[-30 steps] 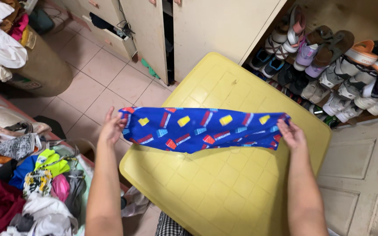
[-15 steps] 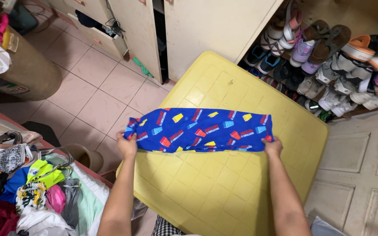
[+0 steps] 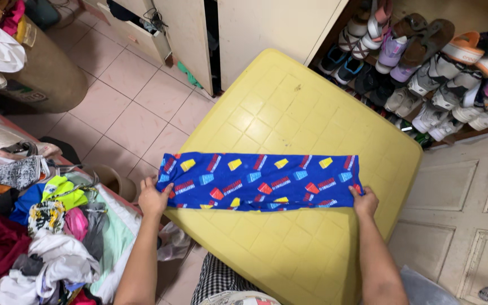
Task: The person picks up a pair of shorts and a shirt from a pile of clothes on a bed, smooths them out, and folds them on a small table.
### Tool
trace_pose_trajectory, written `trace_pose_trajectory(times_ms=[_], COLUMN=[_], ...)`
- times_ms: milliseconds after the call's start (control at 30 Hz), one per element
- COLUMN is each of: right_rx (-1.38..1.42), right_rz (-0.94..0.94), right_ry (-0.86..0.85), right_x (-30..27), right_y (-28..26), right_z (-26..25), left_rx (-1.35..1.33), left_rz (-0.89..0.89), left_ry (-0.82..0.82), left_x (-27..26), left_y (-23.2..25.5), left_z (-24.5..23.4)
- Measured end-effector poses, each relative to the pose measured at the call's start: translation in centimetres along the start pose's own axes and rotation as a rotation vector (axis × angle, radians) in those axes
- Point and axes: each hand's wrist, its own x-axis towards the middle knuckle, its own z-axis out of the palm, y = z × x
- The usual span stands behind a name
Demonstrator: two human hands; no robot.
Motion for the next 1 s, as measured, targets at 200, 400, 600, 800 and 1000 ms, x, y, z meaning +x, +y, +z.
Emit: trace_pose_trajectory(times_ms=[200,400,600,800,1000], right_rx=[-0.096,-0.096,0.159,0.468,-0.080], right_rz=[-0.110,-0.001,-0.009,-0.103,0.018], right_ry=[0.163,0.093,-0.028,-0.082,-0.080], right_x=[-1.2,-1.1,1.0,2.6,0.3], right_y=[0.9,1.2,3.3,7.2,2.5], right_z=[0.3,0.5,1.8,3.6,2.0], left_rx=[0.175,-0.259,-0.052,0.030,-0.044], left_rz=[0.166,0.715,0.812,0.938,0.926], left_ry=[0.235,-0.090,-0.415,-0.563,-0.369], left_x=[-1.6,-6.5,-11.3,-12.4,-13.9], left_y=[3.1,10.4,13.3,11.5,13.9], left_z=[-1.9,2.8,7.4,5.2,5.5])
